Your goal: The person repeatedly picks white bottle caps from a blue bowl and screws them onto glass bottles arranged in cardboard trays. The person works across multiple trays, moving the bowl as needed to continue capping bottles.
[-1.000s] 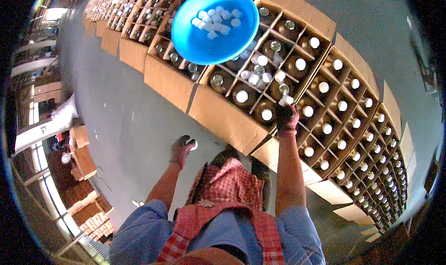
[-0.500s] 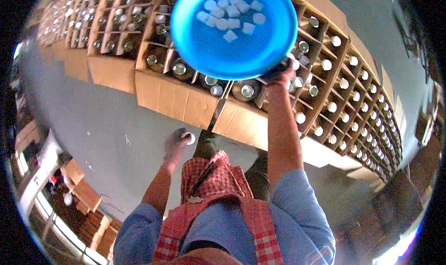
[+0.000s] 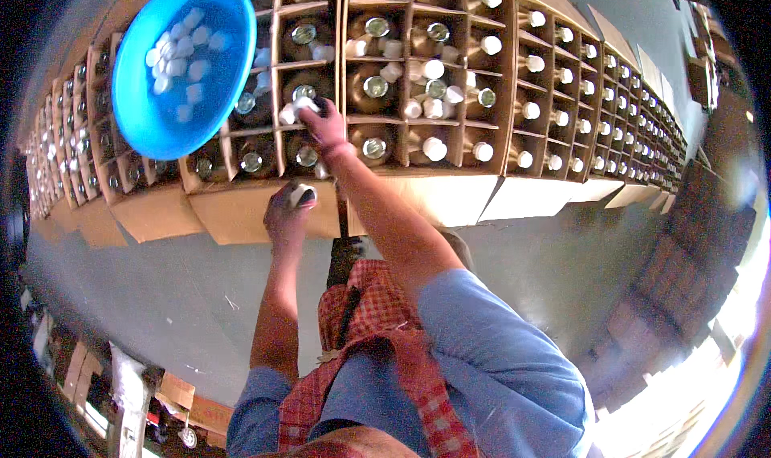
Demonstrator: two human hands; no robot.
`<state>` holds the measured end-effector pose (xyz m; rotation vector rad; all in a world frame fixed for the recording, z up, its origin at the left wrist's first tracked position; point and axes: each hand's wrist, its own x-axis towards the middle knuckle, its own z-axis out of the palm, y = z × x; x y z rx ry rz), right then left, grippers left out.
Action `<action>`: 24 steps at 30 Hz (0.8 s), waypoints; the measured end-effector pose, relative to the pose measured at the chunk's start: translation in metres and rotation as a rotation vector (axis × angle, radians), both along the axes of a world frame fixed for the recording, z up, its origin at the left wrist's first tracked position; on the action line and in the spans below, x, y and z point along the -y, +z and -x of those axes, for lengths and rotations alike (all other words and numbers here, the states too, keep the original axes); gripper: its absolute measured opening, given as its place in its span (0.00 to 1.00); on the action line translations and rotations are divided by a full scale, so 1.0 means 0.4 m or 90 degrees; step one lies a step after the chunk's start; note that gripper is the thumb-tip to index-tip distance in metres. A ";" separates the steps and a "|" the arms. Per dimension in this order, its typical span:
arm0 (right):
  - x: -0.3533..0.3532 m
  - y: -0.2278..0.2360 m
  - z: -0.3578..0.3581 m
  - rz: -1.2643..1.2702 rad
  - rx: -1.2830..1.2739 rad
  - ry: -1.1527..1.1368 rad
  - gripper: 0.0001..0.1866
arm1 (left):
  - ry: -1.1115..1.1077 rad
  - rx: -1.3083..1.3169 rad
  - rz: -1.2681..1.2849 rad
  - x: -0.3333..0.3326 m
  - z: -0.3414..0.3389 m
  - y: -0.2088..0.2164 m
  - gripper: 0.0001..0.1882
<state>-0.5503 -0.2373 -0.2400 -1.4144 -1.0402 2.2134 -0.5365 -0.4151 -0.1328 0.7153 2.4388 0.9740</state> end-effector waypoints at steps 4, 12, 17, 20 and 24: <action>-0.227 0.132 -0.277 -0.020 0.102 -0.109 0.21 | -0.144 -0.003 0.090 -0.243 -0.073 -0.041 0.26; -0.717 0.059 -0.357 -0.700 0.501 0.345 0.32 | -0.258 0.039 0.319 -0.388 -0.195 -0.292 0.31; -0.802 0.019 -0.246 -0.906 0.662 0.680 0.29 | -0.234 -0.027 0.436 -0.429 -0.242 -0.261 0.36; -0.790 -0.026 -0.237 -0.880 0.592 0.684 0.29 | -0.304 -0.049 0.521 -0.428 -0.234 -0.251 0.40; -0.807 -0.033 -0.199 -0.843 0.652 0.768 0.29 | -0.299 -0.091 0.473 -0.414 -0.245 -0.276 0.44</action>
